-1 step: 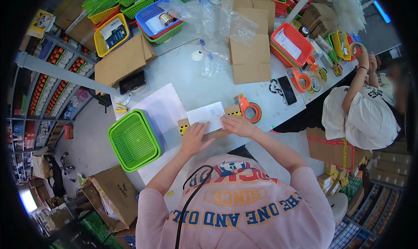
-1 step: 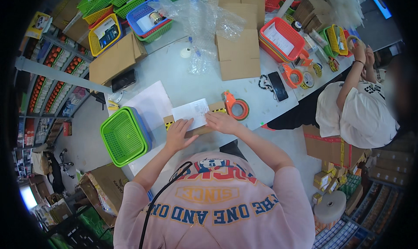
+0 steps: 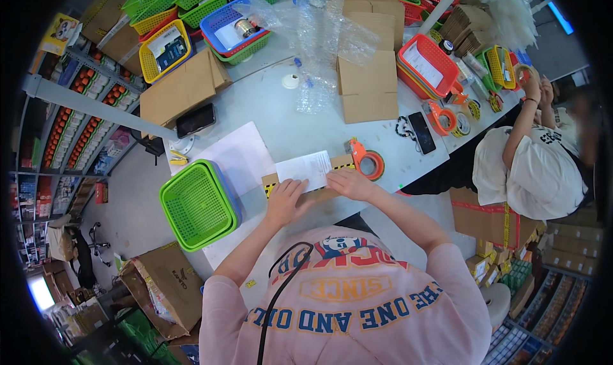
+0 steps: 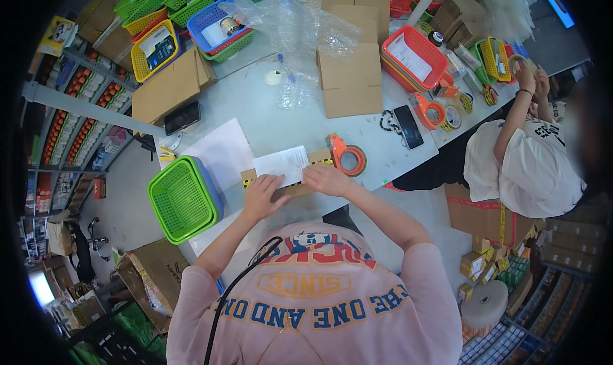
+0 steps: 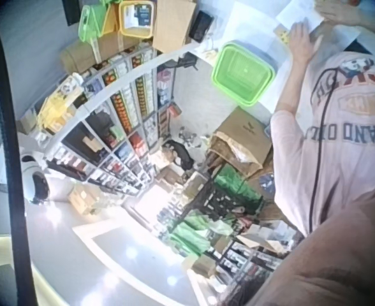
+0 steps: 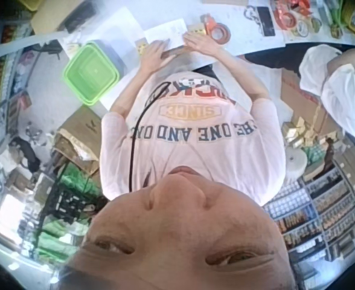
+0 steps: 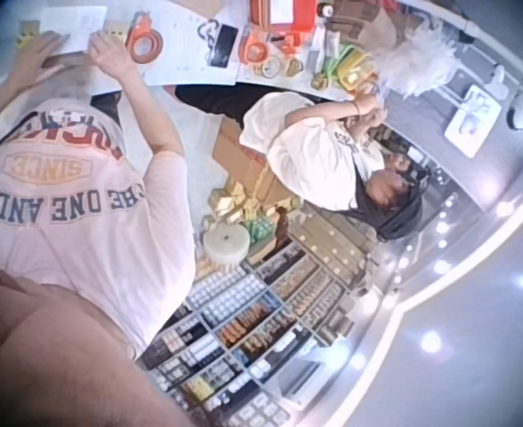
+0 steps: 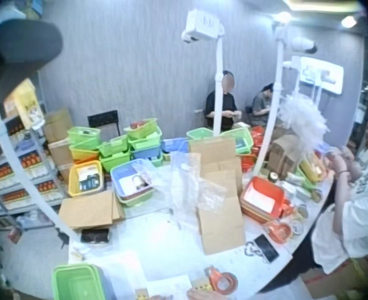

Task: The person wraps small items in bubble wrap, places them into cardboard boxes, seals the boxes with tape, and affixes shipping labels. The person also handles jars and other small containers, wrapping them before packing.

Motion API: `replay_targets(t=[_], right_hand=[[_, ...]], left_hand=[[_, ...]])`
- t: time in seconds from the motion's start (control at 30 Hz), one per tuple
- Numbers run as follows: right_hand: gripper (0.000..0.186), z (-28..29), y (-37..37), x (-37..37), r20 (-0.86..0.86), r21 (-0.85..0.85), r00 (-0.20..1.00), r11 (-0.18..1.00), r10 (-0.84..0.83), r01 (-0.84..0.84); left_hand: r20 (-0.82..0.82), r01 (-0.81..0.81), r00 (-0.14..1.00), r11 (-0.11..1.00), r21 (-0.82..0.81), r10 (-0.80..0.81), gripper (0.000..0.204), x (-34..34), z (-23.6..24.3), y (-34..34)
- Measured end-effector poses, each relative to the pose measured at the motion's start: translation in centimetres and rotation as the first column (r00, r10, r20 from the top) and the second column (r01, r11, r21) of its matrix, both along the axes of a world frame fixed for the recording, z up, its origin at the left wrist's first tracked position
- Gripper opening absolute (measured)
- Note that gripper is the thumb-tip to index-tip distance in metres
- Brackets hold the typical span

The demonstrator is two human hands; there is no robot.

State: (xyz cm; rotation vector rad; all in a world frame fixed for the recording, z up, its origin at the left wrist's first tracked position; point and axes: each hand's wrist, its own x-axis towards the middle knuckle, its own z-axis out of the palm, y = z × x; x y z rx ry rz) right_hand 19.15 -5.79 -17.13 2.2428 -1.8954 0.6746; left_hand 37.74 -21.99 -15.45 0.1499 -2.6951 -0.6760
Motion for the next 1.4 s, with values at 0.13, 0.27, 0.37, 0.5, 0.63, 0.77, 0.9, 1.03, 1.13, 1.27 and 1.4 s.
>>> replay_targets(t=[0.13,0.27,0.37,0.5,0.63,0.77,0.9,1.03,1.13,1.27,1.4], right_hand=[[0.018,4.5,-1.0,0.2,0.242,-0.001,0.964,0.993,-0.113,0.117],[0.016,7.1,-1.8,0.6,0.482,0.117,0.845,0.973,-0.230,0.198],[0.015,5.2,-3.5,0.8,0.535,0.203,0.803,0.962,-0.263,0.180],[0.014,2.1,-4.3,-1.0,0.396,0.285,0.849,0.926,-0.350,0.249],[0.016,-0.2,-4.5,-2.2,0.300,0.318,0.872,0.903,-0.386,0.290],[0.014,-1.4,-5.6,-1.9,0.159,0.499,0.851,0.785,-0.500,0.368],[0.010,-1.2,-2.5,-2.1,0.199,0.316,0.772,0.785,-0.604,0.533],[0.011,-0.5,3.4,-2.4,0.485,0.116,0.563,0.687,-0.670,0.718],[0.013,-1.1,8.7,-2.4,0.546,0.222,0.394,0.581,-0.739,0.783],[0.013,-3.6,14.0,-3.9,0.443,0.333,0.265,0.431,-0.856,0.838],[0.011,-3.7,15.9,-8.3,0.360,0.159,0.372,0.449,-0.856,0.879]], left_hand=[[0.080,0.056,0.994,0.976,0.208,-0.074,0.024,0.0,3.1,-3.9],[0.412,-0.014,0.907,0.970,0.242,-0.089,0.031,0.4,9.5,-6.8],[0.672,-0.131,0.741,0.982,0.135,0.006,0.034,0.2,9.1,-7.9],[0.776,-0.279,0.573,0.953,-0.117,0.262,0.031,-0.5,7.6,-8.6],[0.334,-0.009,0.941,0.988,-0.153,0.060,0.060,-2.7,3.7,-6.9],[0.423,0.244,0.883,0.969,-0.038,-0.206,0.110,-6.8,5.2,-0.2],[0.587,0.342,0.778,0.934,-0.102,-0.221,0.119,-7.4,3.3,1.1],[0.535,0.351,0.807,0.932,-0.096,-0.249,0.118,-7.1,1.1,0.2],[0.525,0.289,0.825,0.954,-0.076,-0.208,0.118,-7.2,1.7,0.8],[0.552,0.215,0.827,0.968,-0.132,-0.109,0.114,-7.0,1.5,1.9],[0.536,-0.097,0.824,0.978,-0.185,0.183,0.112,-6.3,0.5,3.2]])
